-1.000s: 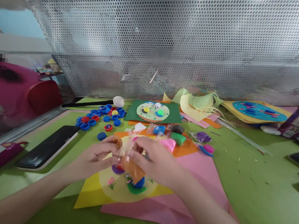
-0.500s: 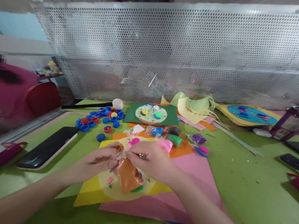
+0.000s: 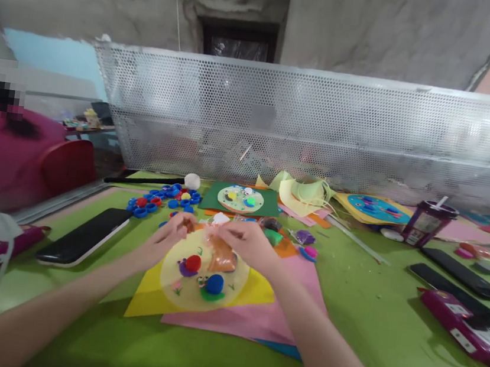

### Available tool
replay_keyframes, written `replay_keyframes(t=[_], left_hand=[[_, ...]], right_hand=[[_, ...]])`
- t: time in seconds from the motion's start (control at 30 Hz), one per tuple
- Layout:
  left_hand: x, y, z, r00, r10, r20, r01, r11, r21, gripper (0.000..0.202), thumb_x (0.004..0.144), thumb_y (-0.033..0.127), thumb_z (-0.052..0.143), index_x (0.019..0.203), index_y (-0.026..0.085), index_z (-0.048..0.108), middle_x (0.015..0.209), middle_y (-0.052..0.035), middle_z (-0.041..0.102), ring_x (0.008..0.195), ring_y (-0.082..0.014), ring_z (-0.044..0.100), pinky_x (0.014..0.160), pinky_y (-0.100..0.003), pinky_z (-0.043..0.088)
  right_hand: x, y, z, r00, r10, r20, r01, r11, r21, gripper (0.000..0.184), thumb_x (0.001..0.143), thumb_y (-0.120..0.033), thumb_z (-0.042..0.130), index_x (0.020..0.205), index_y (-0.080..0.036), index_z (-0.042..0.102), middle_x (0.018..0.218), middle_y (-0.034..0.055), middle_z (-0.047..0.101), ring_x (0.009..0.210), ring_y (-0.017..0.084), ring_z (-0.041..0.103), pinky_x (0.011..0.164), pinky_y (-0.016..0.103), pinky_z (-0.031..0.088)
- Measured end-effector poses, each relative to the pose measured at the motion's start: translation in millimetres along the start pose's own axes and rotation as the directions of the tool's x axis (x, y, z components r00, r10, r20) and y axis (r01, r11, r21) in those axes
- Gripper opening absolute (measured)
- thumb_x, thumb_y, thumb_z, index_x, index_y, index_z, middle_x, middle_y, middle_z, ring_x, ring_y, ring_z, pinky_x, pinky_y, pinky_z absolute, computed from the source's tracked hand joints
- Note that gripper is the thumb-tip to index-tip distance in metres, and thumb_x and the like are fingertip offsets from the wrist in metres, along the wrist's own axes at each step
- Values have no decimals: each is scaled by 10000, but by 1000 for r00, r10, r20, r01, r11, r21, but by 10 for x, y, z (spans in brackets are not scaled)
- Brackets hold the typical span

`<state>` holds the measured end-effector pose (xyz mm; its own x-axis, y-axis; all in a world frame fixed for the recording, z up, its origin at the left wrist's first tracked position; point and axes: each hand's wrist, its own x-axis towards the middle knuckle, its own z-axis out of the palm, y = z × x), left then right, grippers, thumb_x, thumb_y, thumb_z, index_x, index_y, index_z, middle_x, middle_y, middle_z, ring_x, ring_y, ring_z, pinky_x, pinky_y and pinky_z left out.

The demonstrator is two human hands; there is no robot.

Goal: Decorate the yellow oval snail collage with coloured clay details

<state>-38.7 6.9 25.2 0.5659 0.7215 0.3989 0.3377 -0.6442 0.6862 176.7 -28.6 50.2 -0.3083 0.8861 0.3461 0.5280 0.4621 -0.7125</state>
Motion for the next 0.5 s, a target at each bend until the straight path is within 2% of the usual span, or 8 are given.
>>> replay_keyframes(t=[0.07, 0.13, 0.23, 0.33, 0.4, 0.5], left_hand=[[10, -115, -40, 999, 9, -31, -6, 997, 77, 376, 883, 453, 362, 1178, 223, 396, 1117, -87, 448, 1050, -234, 414, 928, -395, 327], [-1, -256, -37, 1000, 10, -14, -7, 990, 144, 489, 847, 469, 436, 1269, 236, 361, 1216, -108, 416, 1176, -275, 338, 999, -432, 248], [-33, -480, 50, 999, -36, 5, 34, 974, 223, 499, 877, 457, 368, 1312, 215, 343, 1277, -137, 415, 1248, -316, 287, 1020, -493, 182], [-21, -642, 157, 998, -59, 23, 50, 957, 287, 514, 869, 468, 376, 1319, 219, 352, 1298, -138, 427, 1253, -324, 302, 1016, -511, 174], [26, -694, 195, 999, -53, 9, 47, 946, 322, 536, 882, 455, 348, 1348, 194, 303, 1328, -149, 402, 1252, -310, 308, 1015, -505, 185], [117, -696, 196, 998, -35, -61, 55, 929, 367, 587, 878, 433, 355, 1373, 137, 242, 1322, -173, 409, 1227, -313, 332, 1003, -517, 197]], right_hand=[[44, 76, -146, 996, 10, -91, -14, 999, -48, 319, 832, -385, 393, 768, -173, 624, 755, 28, 618, 711, 157, 553, 625, 262, 420], [67, 197, -320, 985, 23, -170, -43, 993, -113, 328, 826, -403, 388, 784, -177, 622, 784, 39, 626, 763, 180, 560, 658, 279, 424], [6, 460, -581, 965, 74, -252, -133, 965, -226, 383, 819, -444, 372, 694, -159, 597, 661, 46, 589, 665, 189, 548, 589, 291, 410], [-153, 771, -753, 965, 131, -226, -199, 928, -314, 394, 804, -436, 376, 591, -165, 565, 532, 29, 543, 534, 171, 527, 499, 279, 391], [-256, 965, -790, 964, 165, -208, -234, 898, -373, 361, 791, -416, 406, 567, -171, 550, 504, 23, 543, 487, 162, 524, 466, 270, 388], [-321, 1165, -757, 955, 209, -211, -286, 836, -468, 250, 768, -364, 467, 659, -169, 579, 505, 18, 572, 461, 168, 540, 446, 267, 402]])
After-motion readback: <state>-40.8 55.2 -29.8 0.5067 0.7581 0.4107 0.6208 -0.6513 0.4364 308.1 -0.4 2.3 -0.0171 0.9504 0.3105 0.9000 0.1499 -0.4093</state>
